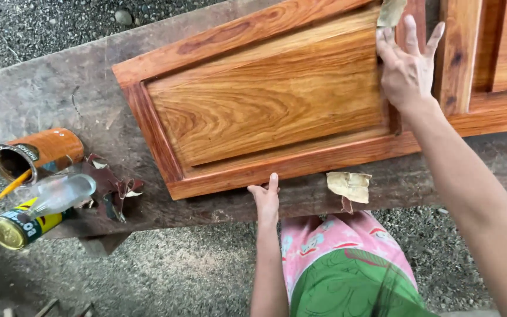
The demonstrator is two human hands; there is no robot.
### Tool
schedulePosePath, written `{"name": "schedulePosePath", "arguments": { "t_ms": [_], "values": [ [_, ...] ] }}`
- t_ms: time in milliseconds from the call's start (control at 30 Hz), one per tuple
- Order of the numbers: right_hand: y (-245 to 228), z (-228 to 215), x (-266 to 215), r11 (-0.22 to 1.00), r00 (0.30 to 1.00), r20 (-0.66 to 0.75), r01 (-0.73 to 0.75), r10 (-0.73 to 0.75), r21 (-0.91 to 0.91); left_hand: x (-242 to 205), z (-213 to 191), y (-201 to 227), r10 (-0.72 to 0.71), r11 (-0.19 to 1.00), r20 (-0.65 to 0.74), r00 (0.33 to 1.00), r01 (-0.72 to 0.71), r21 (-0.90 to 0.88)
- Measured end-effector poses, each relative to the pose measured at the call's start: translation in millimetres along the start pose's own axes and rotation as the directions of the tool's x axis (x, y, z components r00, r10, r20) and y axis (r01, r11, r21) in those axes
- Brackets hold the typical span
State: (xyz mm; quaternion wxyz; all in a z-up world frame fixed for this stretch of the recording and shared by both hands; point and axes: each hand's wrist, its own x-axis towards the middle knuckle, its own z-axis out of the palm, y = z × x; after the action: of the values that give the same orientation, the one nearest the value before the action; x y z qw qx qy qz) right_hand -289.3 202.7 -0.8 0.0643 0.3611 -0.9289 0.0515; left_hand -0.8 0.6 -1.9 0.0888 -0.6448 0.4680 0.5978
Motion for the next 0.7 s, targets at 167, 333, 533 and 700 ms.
{"name": "schedulePosePath", "arguments": {
  "t_ms": [167,333,533,700],
  "values": [
    [-25.0,-23.0,-78.5,0.958,0.968,0.226,-0.159,0.105,0.237,-0.1,2.7,-1.9,0.021,1.000,-0.048,0.999,-0.022,-0.010],
    [-6.1,3.2,3.2,0.998,0.998,0.017,-0.065,0.064,0.027,4.8,-1.0,-7.2,-0.016,0.988,0.027,1.000,0.012,0.153],
    [8.3,-29.3,72.3,0.984,0.963,-0.207,-0.162,0.175,0.079,-28.7,-68.8,83.0,-0.041,0.968,0.411,0.911,-0.067,0.244],
    [18.1,3.3,101.5,0.959,0.884,-0.419,-0.269,0.206,-0.095,24.1,-150.6,95.2,0.208,0.938,0.316,0.926,-0.280,0.202]
  ]
}}
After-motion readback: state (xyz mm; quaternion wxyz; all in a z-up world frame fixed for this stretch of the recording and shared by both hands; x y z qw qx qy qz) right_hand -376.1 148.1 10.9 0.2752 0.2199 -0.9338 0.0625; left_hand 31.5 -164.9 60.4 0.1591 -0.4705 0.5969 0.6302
